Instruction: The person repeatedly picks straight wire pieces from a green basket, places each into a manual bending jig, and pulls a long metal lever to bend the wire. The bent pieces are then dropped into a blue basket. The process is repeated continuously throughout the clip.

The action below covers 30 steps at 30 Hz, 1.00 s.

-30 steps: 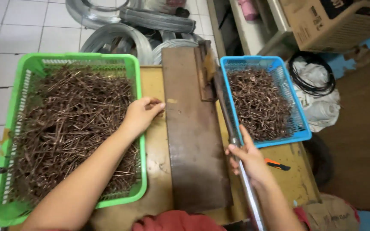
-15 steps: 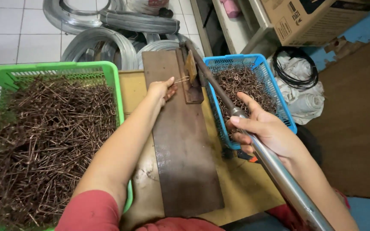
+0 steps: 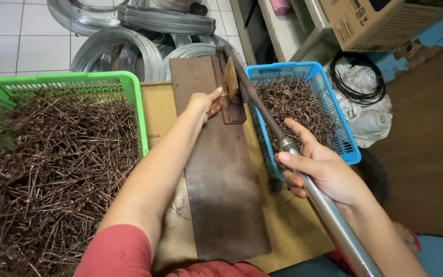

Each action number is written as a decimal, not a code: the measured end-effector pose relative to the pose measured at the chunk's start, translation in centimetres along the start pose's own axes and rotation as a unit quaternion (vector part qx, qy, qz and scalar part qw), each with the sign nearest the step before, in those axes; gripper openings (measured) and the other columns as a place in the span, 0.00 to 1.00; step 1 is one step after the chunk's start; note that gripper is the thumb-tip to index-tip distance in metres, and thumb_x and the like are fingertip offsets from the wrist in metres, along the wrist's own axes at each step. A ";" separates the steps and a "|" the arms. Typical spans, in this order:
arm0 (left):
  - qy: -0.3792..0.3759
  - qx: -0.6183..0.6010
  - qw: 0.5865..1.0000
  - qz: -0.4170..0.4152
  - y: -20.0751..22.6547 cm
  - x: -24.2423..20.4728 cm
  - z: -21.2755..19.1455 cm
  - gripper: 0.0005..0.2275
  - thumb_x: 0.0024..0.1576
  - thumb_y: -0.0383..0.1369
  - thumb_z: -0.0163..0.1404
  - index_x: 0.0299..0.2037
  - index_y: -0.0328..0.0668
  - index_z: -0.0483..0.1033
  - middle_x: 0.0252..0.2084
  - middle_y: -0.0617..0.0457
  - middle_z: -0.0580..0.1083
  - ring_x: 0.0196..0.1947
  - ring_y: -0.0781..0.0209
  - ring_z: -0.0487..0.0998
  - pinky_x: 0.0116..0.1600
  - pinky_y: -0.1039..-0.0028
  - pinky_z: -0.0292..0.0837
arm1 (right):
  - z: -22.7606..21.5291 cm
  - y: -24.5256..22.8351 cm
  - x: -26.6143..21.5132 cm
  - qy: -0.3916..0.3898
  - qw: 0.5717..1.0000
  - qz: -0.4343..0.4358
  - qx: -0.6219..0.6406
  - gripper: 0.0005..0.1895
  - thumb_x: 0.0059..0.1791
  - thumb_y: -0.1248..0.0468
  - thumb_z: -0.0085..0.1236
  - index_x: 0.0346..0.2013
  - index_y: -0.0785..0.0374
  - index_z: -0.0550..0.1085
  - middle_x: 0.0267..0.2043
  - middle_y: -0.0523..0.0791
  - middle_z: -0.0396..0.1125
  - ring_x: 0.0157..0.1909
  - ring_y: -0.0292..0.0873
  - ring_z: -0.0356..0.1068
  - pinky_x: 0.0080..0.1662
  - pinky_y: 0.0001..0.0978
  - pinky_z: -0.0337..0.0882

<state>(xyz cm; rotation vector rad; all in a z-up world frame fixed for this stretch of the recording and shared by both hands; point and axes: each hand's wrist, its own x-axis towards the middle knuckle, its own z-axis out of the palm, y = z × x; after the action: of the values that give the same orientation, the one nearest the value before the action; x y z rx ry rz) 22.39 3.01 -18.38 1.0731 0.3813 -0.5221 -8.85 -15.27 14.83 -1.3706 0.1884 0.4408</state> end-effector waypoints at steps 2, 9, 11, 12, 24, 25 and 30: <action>0.007 0.029 0.999 0.014 0.6 -2.1 0.3 0.31 0.61 0.43 0.66 0.65 0.29 0.66 0.47 0.39 0.84 0.39 0.56 0.89 0.38 0.78 0.87 | 0.1 0.5 -0.2 0.008 1.000 0.008 -0.009 0.47 0.54 0.73 0.56 0.83 0.59 0.43 0.37 0.49 0.60 0.19 0.34 0.66 0.18 0.29 0.73; 0.036 0.129 0.983 0.122 2.8 -7.6 1.3 0.22 0.65 0.51 0.56 0.49 0.35 0.79 0.39 0.45 0.85 0.35 0.63 0.88 0.37 0.78 0.88 | 0.4 2.3 -0.5 0.036 0.999 0.017 0.006 0.46 0.54 0.68 0.57 0.83 0.53 0.46 0.38 0.51 0.62 0.19 0.37 0.64 0.17 0.31 0.70; 0.002 0.126 0.985 0.115 1.4 -5.0 0.9 0.18 0.65 0.43 0.58 0.53 0.34 0.78 0.42 0.45 0.85 0.37 0.63 0.88 0.40 0.77 0.89 | 0.2 2.9 -0.5 0.038 0.999 0.018 0.005 0.46 0.54 0.67 0.57 0.83 0.53 0.46 0.38 0.52 0.62 0.19 0.37 0.64 0.16 0.32 0.70; -0.031 0.123 0.986 0.110 0.9 -3.7 0.7 0.16 0.64 0.36 0.60 0.57 0.34 0.78 0.44 0.46 0.84 0.39 0.62 0.87 0.43 0.76 0.89 | 0.1 3.2 -0.4 0.040 0.999 0.017 0.005 0.46 0.54 0.67 0.57 0.83 0.53 0.47 0.38 0.52 0.62 0.19 0.37 0.64 0.16 0.32 0.71; -0.020 0.177 0.961 0.211 -0.2 -1.2 0.5 0.10 0.63 0.24 0.58 0.53 0.37 0.83 0.40 0.44 0.84 0.37 0.66 0.84 0.43 0.81 0.86 | 0.5 9.0 0.1 0.115 0.986 0.051 -0.111 0.46 0.53 0.64 0.58 0.83 0.48 0.47 0.32 0.49 0.61 0.16 0.41 0.65 0.14 0.35 0.68; -0.020 0.176 0.961 0.212 -0.3 -1.1 0.5 0.10 0.63 0.24 0.58 0.53 0.37 0.83 0.40 0.44 0.84 0.37 0.66 0.84 0.43 0.81 0.86 | 0.6 9.9 0.3 0.114 0.986 0.050 -0.112 0.46 0.53 0.64 0.58 0.83 0.48 0.47 0.32 0.49 0.61 0.16 0.41 0.65 0.14 0.35 0.68; -0.007 0.193 0.957 0.217 0.6 -2.7 0.6 0.10 0.62 0.24 0.58 0.52 0.39 0.85 0.39 0.42 0.84 0.36 0.63 0.86 0.42 0.79 0.87 | 1.4 12.1 1.4 0.153 0.971 0.084 -0.161 0.45 0.56 0.66 0.55 0.84 0.44 0.45 0.28 0.50 0.62 0.16 0.45 0.66 0.16 0.38 0.70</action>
<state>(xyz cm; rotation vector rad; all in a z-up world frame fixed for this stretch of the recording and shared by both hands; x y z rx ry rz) 20.58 3.28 -16.19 1.4832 0.0199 -0.2103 -12.74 -11.99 3.61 -1.7489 0.5060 0.4109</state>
